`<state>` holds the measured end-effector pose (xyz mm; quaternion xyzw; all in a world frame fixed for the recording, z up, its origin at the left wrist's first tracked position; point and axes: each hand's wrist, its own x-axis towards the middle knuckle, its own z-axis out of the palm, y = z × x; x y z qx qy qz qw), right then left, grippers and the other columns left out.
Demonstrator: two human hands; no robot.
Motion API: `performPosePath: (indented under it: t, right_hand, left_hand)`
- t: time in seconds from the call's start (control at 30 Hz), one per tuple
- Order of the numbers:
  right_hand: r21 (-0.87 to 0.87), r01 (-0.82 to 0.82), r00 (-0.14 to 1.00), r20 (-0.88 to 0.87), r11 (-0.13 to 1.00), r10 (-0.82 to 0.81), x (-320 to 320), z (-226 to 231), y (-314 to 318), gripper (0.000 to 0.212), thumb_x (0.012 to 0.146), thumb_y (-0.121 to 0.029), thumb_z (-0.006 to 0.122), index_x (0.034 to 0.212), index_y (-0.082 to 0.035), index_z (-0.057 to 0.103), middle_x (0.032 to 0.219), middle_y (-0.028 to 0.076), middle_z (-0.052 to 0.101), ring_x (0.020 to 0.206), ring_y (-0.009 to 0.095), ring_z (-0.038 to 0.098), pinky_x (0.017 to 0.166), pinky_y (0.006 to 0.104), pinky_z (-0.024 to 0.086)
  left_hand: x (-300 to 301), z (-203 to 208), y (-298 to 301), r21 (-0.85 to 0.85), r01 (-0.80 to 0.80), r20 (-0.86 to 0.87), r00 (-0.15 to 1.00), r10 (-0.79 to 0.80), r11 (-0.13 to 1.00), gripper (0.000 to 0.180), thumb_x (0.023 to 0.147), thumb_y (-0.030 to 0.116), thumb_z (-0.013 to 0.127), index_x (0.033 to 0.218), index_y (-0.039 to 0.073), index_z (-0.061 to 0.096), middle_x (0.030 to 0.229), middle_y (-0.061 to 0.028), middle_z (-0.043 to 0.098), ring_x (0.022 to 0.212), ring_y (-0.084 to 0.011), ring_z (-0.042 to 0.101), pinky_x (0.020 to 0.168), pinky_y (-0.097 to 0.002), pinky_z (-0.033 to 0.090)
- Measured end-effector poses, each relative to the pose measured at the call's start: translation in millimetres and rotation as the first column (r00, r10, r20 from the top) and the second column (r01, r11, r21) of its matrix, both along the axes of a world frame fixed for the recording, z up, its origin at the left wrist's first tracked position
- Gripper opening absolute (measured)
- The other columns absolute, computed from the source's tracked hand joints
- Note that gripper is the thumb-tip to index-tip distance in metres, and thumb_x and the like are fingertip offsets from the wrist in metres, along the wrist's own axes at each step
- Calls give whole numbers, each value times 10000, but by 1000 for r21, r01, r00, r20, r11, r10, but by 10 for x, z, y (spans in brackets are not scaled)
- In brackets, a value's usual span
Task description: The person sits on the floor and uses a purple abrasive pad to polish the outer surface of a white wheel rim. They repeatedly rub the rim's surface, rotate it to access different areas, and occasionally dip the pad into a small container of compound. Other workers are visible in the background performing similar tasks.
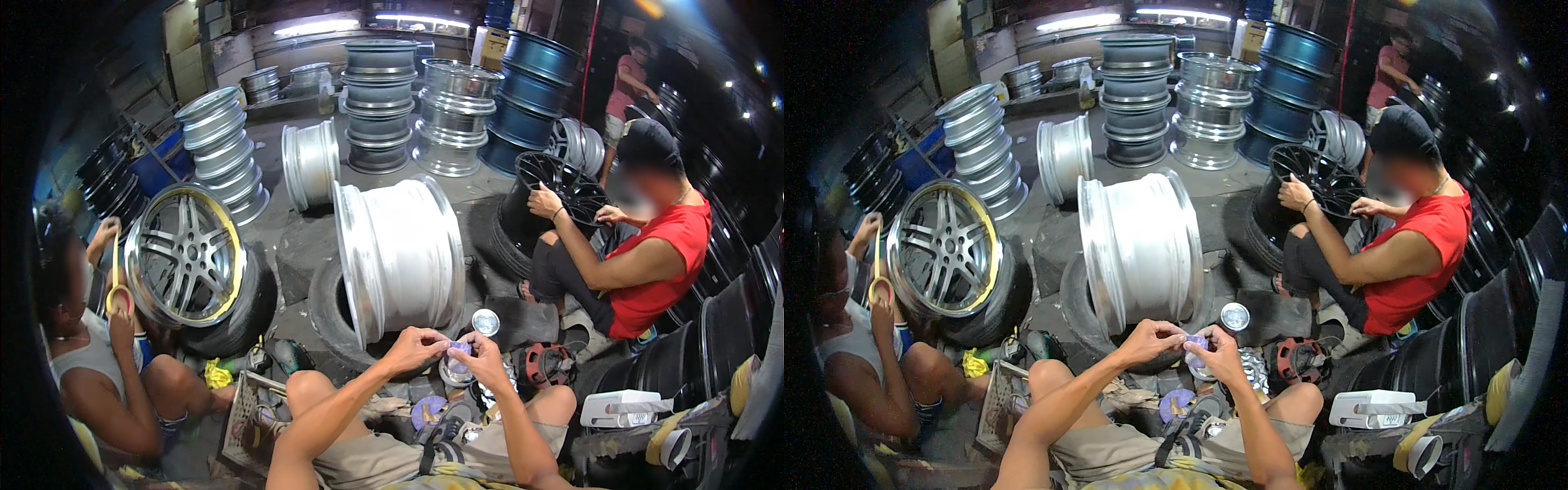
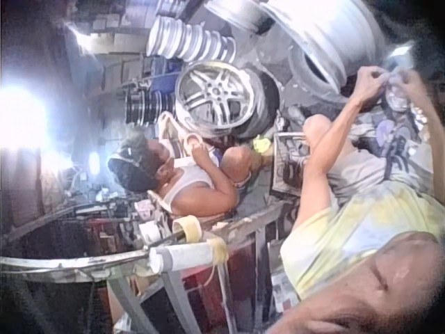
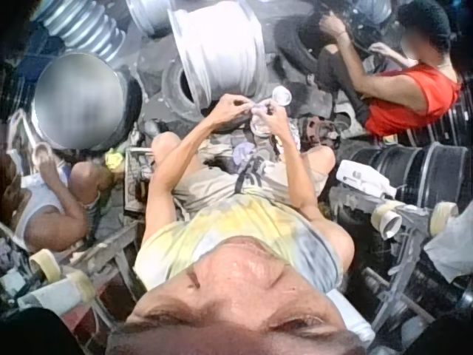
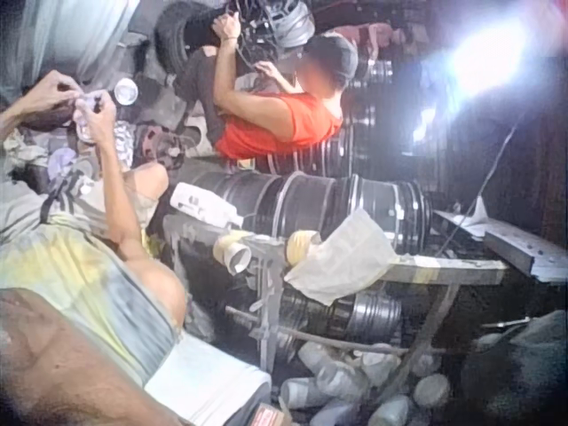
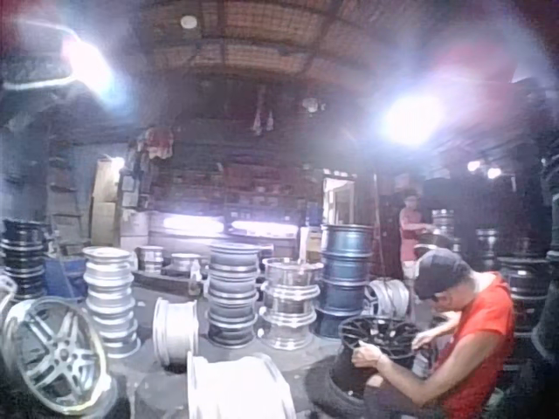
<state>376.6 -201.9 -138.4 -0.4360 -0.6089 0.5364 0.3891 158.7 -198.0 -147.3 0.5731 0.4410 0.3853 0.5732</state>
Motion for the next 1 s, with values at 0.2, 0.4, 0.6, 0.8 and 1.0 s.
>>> performPosePath:
  t: [0.2,0.4,0.6,0.8,1.0]
  right_hand:
    - [362,-95,957,288,927,-14,123,380,608,481,919,-295,807,1296,-39,654,872,58,700,760,93,618,704,294,529]
    - [737,-226,504,648,637,-571,505,2584,2775,808,836,-219,699,1571,-89,391,1245,309,668,1115,458,672,1006,525,534]
    - [624,45,1,781,780,-625,396,4030,3474,1078,735,-37,766,1665,-200,245,1321,182,697,1235,325,674,995,430,557]
    - [570,97,14,819,816,-574,219,4128,3341,1062,759,-44,752,1670,-223,235,1286,154,721,1188,292,701,978,409,561]
    - [738,4,87,672,675,-735,376,3978,3304,925,788,-142,728,1626,-175,336,1301,215,696,1210,379,678,1018,462,549]
  left_hand:
    - [-33,129,-3,118,-201,7,979,202,972,199,988,162,701,989,-23,774,796,-33,728,712,-78,630,670,-256,521]
    - [-14,267,79,188,-211,-136,962,238,959,227,993,180,724,1023,-43,753,805,-55,728,737,-98,648,701,-273,542]
    - [-56,149,65,221,-253,4,966,259,942,259,962,206,750,1018,-47,760,800,-75,732,745,-84,606,667,-282,504]
    - [-154,222,-37,242,-249,-5,966,258,938,255,957,197,753,1024,-49,759,818,-77,737,754,-88,607,676,-288,509]
    - [-30,288,-7,234,-237,33,971,236,943,253,955,196,756,1024,-48,760,817,-82,741,753,-89,617,677,-288,511]
